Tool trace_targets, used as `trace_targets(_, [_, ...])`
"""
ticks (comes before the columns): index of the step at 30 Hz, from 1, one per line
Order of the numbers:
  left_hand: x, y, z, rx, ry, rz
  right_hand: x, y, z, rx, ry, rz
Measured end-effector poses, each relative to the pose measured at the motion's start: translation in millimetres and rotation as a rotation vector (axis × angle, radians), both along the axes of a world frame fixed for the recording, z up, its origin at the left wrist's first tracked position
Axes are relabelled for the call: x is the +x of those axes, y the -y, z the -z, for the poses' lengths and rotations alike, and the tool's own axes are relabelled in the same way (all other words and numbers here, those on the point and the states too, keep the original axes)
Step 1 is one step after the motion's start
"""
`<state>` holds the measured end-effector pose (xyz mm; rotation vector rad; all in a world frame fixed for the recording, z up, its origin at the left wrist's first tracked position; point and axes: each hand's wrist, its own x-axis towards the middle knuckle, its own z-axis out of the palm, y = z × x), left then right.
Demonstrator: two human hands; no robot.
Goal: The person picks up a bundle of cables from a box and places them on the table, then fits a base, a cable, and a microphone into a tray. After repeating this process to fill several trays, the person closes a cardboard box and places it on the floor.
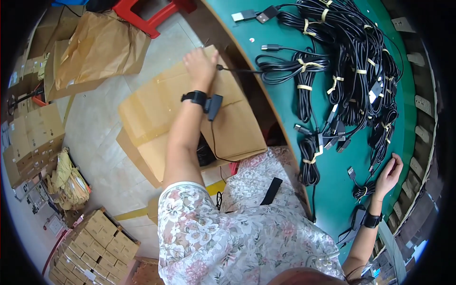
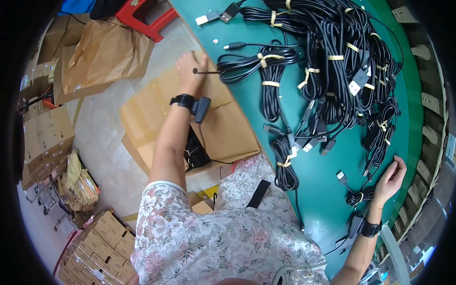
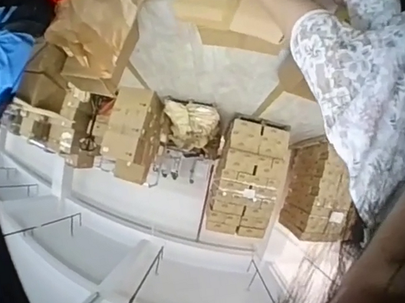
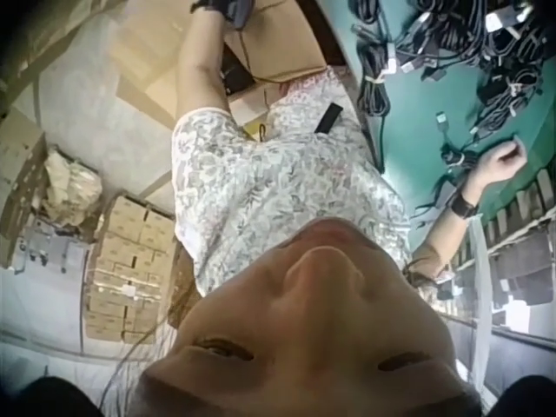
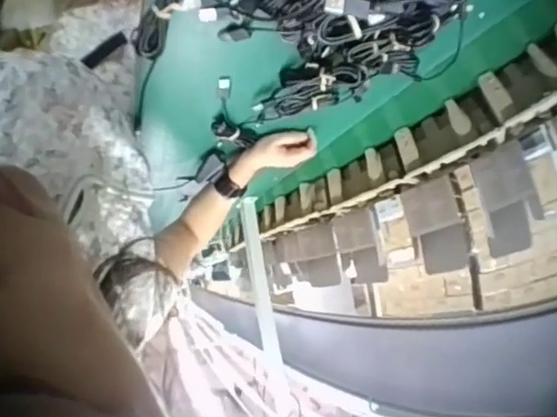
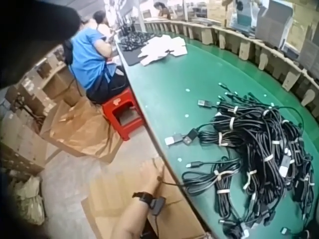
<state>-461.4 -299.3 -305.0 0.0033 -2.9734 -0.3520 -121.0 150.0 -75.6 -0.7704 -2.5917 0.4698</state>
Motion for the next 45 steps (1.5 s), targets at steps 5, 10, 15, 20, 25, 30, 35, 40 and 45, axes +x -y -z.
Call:
trace_targets(5, [41.0,1.4,-0.6,0.183,-0.23,0.256,-1.8,-1.7,3.3,-0.009,-0.017,-0.049])
trace_targets(10, [158.4,26.8,6.6,0.776,0.102,-0.084,4.1,-12.7,6.0,-0.044,-0.051,-0.062])
trace_targets(15, [198.2,54.4,-7.2,1.87,0.417,-0.617,4.8,-18.1,8.5,-0.042,-0.051,-0.067])
trace_targets(20, [181.3,76.9,-6.7,1.94,0.377,-0.699,-6.2,-17.7,10.7,-0.011,-0.056,-0.104])
trace_targets(25, [125.3,70.3,-74.4,0.952,-0.476,-0.19,5.0,-15.4,7.6,0.008,-0.06,-0.083])
trace_targets(30, [0.0,107.2,-75.0,0.262,-0.582,-0.158,1.4,-14.1,8.3,-0.035,-0.054,-0.064])
trace_targets(35, [-40.6,130.2,16.9,-0.049,0.274,-0.012,-4.0,1.0,0.8,0.013,-0.07,-0.048])
trace_targets(40, [-52.0,116.2,16.6,-0.059,0.568,-0.123,0.5,-2.7,6.3,-0.067,-0.044,-0.023])
trace_targets(45, [25.7,99.0,17.7,-0.045,-0.133,0.203,-1.5,5.9,-5.3,0.055,-0.081,-0.058])
